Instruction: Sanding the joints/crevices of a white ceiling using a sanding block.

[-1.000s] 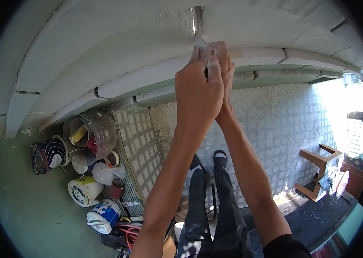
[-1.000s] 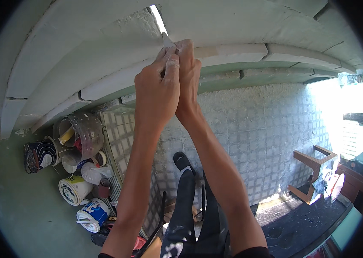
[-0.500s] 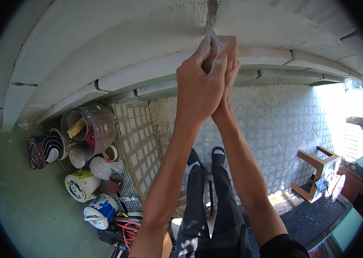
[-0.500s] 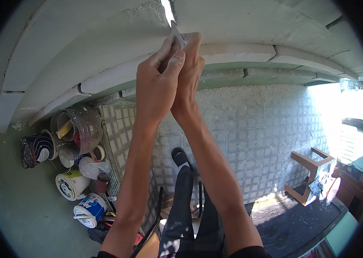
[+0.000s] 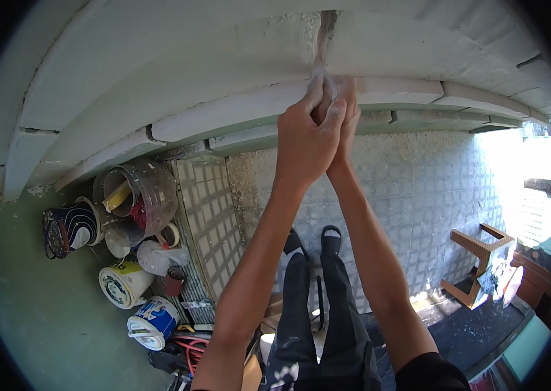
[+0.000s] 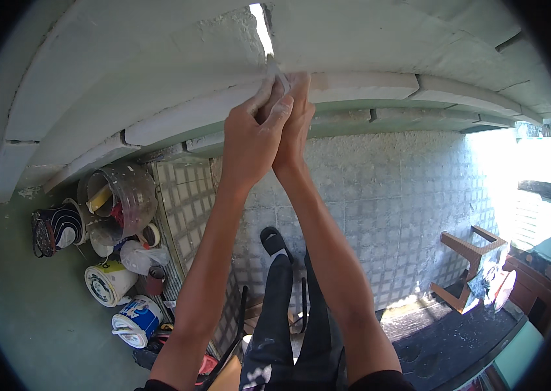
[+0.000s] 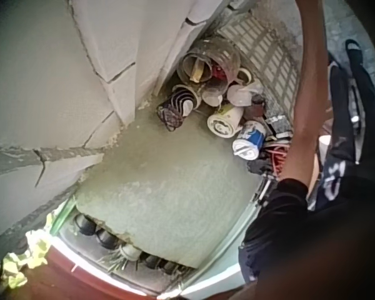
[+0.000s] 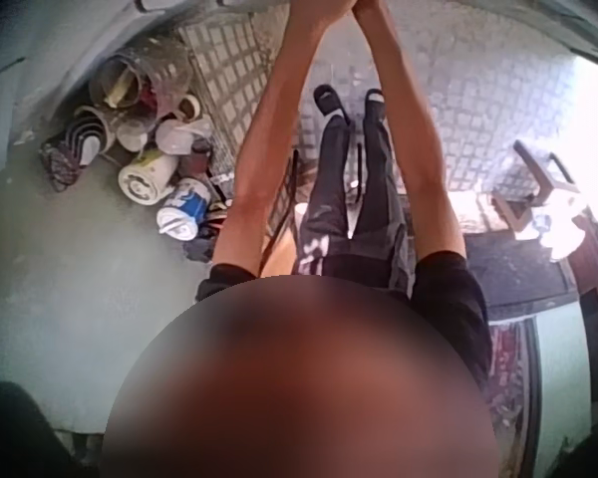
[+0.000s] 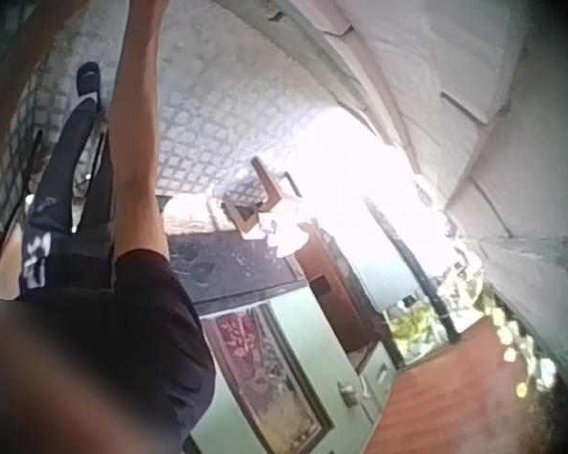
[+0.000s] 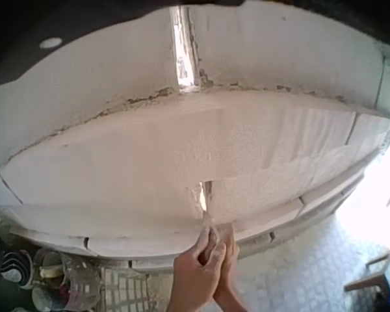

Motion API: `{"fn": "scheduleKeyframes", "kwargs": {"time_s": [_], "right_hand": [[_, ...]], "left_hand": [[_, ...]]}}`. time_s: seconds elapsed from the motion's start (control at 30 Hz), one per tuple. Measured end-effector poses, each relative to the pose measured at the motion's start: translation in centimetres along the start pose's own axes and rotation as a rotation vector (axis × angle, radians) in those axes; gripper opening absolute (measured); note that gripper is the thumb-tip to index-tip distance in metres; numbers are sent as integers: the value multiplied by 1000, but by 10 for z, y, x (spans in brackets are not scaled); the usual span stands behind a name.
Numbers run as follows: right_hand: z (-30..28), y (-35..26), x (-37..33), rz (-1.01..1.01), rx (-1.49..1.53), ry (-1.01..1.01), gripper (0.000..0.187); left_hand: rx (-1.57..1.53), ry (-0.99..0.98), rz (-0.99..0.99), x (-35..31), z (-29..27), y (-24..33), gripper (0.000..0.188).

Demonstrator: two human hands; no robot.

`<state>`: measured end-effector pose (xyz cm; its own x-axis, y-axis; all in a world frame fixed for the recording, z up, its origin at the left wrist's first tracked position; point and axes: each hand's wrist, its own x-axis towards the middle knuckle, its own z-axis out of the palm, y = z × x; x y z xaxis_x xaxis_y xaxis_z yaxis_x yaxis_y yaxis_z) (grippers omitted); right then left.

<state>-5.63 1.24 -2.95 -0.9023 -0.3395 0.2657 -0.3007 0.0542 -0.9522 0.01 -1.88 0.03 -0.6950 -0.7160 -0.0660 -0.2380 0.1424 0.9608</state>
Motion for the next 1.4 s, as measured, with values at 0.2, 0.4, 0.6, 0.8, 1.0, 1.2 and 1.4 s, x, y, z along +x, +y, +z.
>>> {"fn": "scheduleKeyframes", "kwargs": {"time_s": [0.2, 0.4, 0.6, 0.8, 1.0, 1.2, 1.4], "right_hand": [[0, 9, 3, -48, 13, 3, 21], [-7, 5, 3, -38, 44, -84, 23], [-7, -16, 10, -35, 14, -41, 23], [-13, -6, 11, -49, 8, -83, 17], [-12, -7, 19, -140, -56, -83, 19], [-10, 28, -4, 2, -18, -7, 20], [-4, 23, 0, -87, -47, -35, 18]], "left_hand": [[-130, 37, 118, -1, 3, 8, 58], [-87, 31, 113, -3, -1, 17, 59], [-75, -5, 57, -2, -2, 15, 58], [-206, -38, 18, -1, -7, 32, 60], [-246, -26, 29, 2, -5, 35, 62], [-231, -6, -78, -2, 12, -16, 59], [-254, -44, -112, 1, 5, 0, 58]]}}
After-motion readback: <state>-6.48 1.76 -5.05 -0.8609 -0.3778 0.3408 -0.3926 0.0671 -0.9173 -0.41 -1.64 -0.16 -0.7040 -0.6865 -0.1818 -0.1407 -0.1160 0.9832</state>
